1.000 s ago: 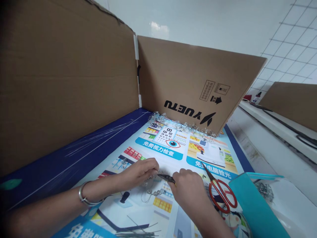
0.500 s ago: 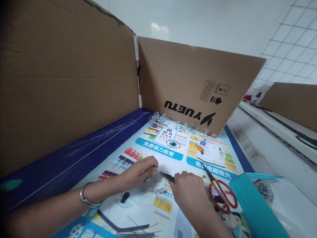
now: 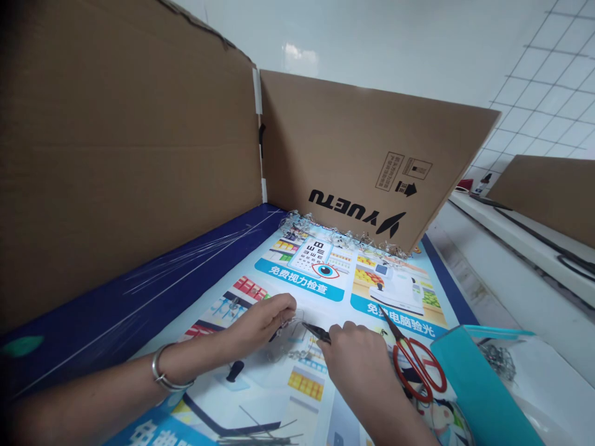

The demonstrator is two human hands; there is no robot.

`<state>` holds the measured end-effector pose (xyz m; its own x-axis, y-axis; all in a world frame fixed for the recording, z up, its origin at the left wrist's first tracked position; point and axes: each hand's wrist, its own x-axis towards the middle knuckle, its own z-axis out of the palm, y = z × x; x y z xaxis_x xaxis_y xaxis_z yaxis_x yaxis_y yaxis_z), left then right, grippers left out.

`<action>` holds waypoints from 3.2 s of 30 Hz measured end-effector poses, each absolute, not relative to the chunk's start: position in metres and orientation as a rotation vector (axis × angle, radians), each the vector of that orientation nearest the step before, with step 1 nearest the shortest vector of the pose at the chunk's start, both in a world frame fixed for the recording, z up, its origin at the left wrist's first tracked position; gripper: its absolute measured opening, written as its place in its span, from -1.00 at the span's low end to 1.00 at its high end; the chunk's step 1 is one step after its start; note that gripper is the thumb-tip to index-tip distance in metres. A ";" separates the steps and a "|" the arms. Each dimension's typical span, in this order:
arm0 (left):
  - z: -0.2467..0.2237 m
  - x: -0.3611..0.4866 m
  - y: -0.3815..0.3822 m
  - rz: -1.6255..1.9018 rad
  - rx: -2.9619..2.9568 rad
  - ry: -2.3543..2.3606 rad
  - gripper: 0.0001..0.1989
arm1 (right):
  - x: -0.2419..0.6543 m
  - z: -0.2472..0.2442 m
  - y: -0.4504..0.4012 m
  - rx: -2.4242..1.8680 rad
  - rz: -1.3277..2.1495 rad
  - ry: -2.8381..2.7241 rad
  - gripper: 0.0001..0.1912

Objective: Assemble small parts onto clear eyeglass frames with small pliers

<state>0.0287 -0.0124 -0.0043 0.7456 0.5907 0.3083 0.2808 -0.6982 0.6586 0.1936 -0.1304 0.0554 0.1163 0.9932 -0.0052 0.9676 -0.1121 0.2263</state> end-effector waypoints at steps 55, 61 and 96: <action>0.007 0.030 -0.007 0.666 2.477 0.496 -0.84 | 0.189 0.051 -0.128 2.214 0.169 2.070 -0.72; 0.007 0.028 -0.007 0.673 2.475 0.521 -0.84 | 0.187 0.059 -0.132 2.192 0.163 2.054 -0.71; 0.005 0.034 -0.013 0.669 1.968 0.563 -0.84 | 0.183 0.033 -0.126 2.193 0.078 2.077 -0.78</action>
